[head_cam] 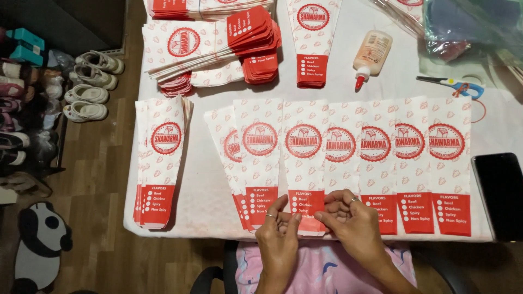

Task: The person organizes and glues paper food wrappers on a table, applying adhesive to the edges of the wrappers and pressing them together to form sleeves.

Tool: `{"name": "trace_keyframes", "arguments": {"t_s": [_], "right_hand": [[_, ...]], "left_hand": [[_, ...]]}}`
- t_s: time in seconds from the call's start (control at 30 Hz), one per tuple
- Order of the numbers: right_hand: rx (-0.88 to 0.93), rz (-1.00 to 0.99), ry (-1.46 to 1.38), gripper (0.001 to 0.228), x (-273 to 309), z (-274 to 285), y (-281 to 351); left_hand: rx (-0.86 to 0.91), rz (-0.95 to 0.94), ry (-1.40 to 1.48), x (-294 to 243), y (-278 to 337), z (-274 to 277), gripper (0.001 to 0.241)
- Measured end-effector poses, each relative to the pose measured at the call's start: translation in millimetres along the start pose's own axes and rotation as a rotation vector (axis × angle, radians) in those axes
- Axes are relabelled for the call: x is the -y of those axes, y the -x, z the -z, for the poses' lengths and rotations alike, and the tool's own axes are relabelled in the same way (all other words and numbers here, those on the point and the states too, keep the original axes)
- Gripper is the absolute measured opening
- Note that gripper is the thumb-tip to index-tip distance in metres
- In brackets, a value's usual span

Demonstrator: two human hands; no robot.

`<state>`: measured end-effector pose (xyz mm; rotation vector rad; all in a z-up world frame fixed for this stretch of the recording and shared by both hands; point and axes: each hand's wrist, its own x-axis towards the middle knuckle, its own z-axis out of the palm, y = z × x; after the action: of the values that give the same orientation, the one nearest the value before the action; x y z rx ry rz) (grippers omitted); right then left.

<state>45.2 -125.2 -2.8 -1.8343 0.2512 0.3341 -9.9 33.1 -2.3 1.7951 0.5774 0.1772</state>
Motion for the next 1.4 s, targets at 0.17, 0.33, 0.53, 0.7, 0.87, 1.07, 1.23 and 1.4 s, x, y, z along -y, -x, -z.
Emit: {"name": "trace_keyframes", "arguments": {"t_s": [0.17,0.33,0.53,0.7,0.87,1.07,1.23,1.4], "right_hand": [[-0.093,0.041,0.002,0.021,16,13,2],[-0.072,0.096,0.044,0.020,12,24,-4],[-0.007,-0.067,-0.002,0.025,16,4,2],[-0.006,0.126,0.258,0.027,-3,6,5],[-0.007,0.256,0.387,0.028,-12,8,3],[-0.007,0.567,0.468,0.024,-3,4,3],[-0.115,0.652,0.441,0.012,24,25,10],[-0.019,0.851,0.343,0.009,24,33,27]], "left_hand": [[-0.139,0.221,0.287,-3,-16,20,0.042],[-0.255,0.106,0.547,-15,-46,85,0.042],[-0.229,0.147,0.386,-4,-34,52,0.031],[-0.252,-0.283,-0.201,5,-18,25,0.023],[-0.251,-0.828,-0.360,-15,-3,22,0.013],[0.337,-0.974,-0.242,-1,0,22,0.016],[0.298,-1.003,-0.223,4,-2,17,0.012],[0.297,-1.001,-0.223,5,-2,16,0.011]]}}
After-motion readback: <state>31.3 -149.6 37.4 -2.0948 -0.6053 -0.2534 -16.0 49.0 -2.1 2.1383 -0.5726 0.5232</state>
